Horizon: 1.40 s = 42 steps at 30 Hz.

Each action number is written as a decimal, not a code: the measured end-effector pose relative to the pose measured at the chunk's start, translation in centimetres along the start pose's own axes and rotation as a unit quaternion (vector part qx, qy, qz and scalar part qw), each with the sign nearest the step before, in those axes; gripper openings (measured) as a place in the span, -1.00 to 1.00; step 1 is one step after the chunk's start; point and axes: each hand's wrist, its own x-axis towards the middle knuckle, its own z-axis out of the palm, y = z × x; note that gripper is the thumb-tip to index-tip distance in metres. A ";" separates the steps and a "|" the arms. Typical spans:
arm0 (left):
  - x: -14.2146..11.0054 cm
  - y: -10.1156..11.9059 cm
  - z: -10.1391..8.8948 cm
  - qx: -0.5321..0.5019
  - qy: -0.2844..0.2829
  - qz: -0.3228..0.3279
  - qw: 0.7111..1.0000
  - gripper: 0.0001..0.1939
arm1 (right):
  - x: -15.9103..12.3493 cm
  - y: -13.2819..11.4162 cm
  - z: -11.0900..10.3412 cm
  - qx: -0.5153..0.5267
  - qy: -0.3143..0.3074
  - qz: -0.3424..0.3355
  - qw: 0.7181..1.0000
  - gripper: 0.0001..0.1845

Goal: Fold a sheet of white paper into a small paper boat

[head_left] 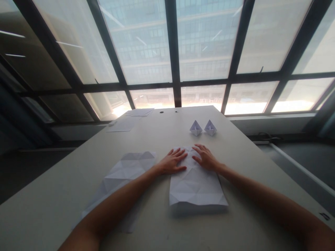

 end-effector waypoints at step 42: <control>0.5 -0.4 0.7 -0.045 0.023 -0.053 0.997 -0.24 | 0.2 0.9 0.3 -0.058 -0.029 0.028 0.998 -0.46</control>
